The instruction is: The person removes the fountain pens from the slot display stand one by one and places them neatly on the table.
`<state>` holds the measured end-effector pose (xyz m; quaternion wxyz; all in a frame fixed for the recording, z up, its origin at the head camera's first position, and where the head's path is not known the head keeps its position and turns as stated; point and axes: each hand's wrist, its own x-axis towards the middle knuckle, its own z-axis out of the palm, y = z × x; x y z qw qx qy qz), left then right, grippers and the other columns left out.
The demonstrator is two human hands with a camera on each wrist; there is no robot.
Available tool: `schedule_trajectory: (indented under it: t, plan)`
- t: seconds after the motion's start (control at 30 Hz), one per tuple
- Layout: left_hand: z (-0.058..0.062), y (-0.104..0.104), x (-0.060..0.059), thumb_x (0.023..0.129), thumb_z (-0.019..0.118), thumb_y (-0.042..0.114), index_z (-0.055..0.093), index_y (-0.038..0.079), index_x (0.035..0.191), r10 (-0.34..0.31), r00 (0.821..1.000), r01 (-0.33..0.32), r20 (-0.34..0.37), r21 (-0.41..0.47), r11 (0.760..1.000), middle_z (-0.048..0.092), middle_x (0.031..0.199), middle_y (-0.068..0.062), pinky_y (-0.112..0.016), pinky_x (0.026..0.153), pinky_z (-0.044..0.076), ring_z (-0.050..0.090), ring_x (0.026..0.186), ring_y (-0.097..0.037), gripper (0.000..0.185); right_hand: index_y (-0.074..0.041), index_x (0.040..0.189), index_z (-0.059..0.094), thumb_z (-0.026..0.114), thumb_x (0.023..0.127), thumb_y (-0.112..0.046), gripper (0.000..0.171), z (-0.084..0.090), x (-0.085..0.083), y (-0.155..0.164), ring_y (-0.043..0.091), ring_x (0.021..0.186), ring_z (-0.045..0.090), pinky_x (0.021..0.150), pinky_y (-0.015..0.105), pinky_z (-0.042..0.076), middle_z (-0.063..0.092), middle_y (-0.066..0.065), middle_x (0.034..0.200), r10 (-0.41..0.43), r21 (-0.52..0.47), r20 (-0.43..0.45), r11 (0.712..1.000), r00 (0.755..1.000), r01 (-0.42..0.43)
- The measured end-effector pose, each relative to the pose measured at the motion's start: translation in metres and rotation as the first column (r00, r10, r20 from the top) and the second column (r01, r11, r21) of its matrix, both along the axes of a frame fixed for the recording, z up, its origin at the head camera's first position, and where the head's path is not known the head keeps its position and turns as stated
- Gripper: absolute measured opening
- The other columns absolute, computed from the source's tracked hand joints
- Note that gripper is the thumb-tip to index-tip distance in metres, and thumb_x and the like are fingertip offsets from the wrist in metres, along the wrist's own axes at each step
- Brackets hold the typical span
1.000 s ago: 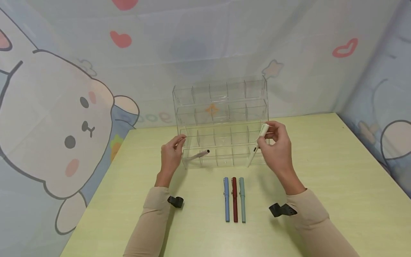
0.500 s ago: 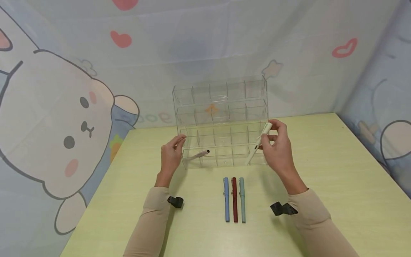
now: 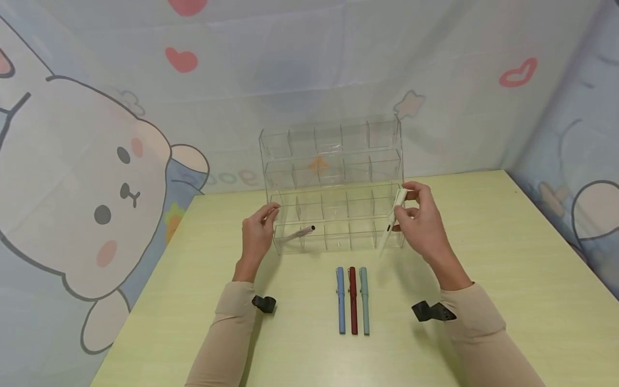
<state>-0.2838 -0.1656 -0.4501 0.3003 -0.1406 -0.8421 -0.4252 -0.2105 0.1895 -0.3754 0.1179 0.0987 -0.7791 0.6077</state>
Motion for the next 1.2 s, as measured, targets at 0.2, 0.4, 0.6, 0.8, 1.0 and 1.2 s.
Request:
schedule_trajectory:
  t: [0.2,0.4,0.6,0.8,1.0,1.2]
  plan:
    - [0.001,0.000,0.001,0.103,0.060,0.019,0.073,0.006,0.113,-0.002,1.000,0.002,0.020,-0.003,1.000,0.074,0.107,-0.013,-0.020,0.039,0.024,0.073,0.090,-0.036,0.022,0.005,0.145,0.028,0.046,0.103,0.000,0.046,0.004,0.002,0.007,0.008,0.086,0.065,0.071,0.030,0.058,0.043,0.024,0.126,0.058,0.031,0.065,0.998,0.996,-0.060]
    - [0.001,0.000,0.002,0.103,0.060,0.020,0.073,0.007,0.113,0.000,1.000,0.000,0.020,-0.001,1.000,0.075,0.107,-0.013,-0.020,0.039,0.025,0.073,0.091,-0.035,0.021,0.007,0.145,0.027,0.046,0.103,0.001,0.047,0.005,0.001,0.008,0.009,0.088,0.064,0.072,0.032,0.058,0.042,0.025,0.128,0.095,0.035,0.110,0.994,0.989,-0.100]
    - [0.000,0.000,0.001,0.102,0.061,0.019,0.074,0.008,0.112,0.005,1.000,-0.005,0.007,-0.003,1.000,0.075,0.105,-0.011,-0.023,0.039,0.026,0.073,0.090,-0.033,0.019,0.008,0.145,0.029,0.050,0.102,0.002,0.047,0.002,-0.001,0.011,0.007,0.091,0.065,0.072,0.034,0.058,0.043,0.024,0.128,0.131,0.018,0.131,0.991,0.983,-0.134]
    - [0.000,0.000,0.000,0.102,0.061,0.019,0.074,0.007,0.112,0.011,1.000,-0.011,-0.001,-0.008,1.000,0.075,0.105,-0.011,-0.025,0.040,0.027,0.073,0.090,-0.032,0.020,0.010,0.145,0.030,0.053,0.101,0.005,0.050,-0.001,-0.005,0.014,0.007,0.093,0.063,0.073,0.036,0.058,0.039,0.029,0.135,0.169,-0.004,0.183,0.985,0.969,-0.171]
    - [0.000,0.000,0.000,0.103,0.060,0.020,0.073,0.006,0.113,0.008,1.000,-0.008,0.006,-0.006,1.000,0.075,0.106,-0.012,-0.025,0.040,0.028,0.073,0.091,-0.034,0.021,0.013,0.145,0.027,0.052,0.100,0.007,0.052,-0.005,-0.008,0.017,0.023,0.102,0.056,0.073,0.039,0.058,0.031,0.033,0.142,0.226,0.030,0.291,0.969,0.930,-0.245]
    - [0.000,0.000,0.000,0.102,0.061,0.019,0.074,0.008,0.112,0.013,1.000,-0.013,0.003,-0.006,1.000,0.075,0.105,-0.011,-0.024,0.040,0.028,0.073,0.090,-0.034,0.020,0.016,0.143,0.025,0.051,0.100,0.008,0.051,-0.010,-0.009,0.018,0.028,0.097,0.057,0.073,0.041,0.058,0.034,0.036,0.136,0.284,0.024,0.388,0.948,0.877,-0.318]
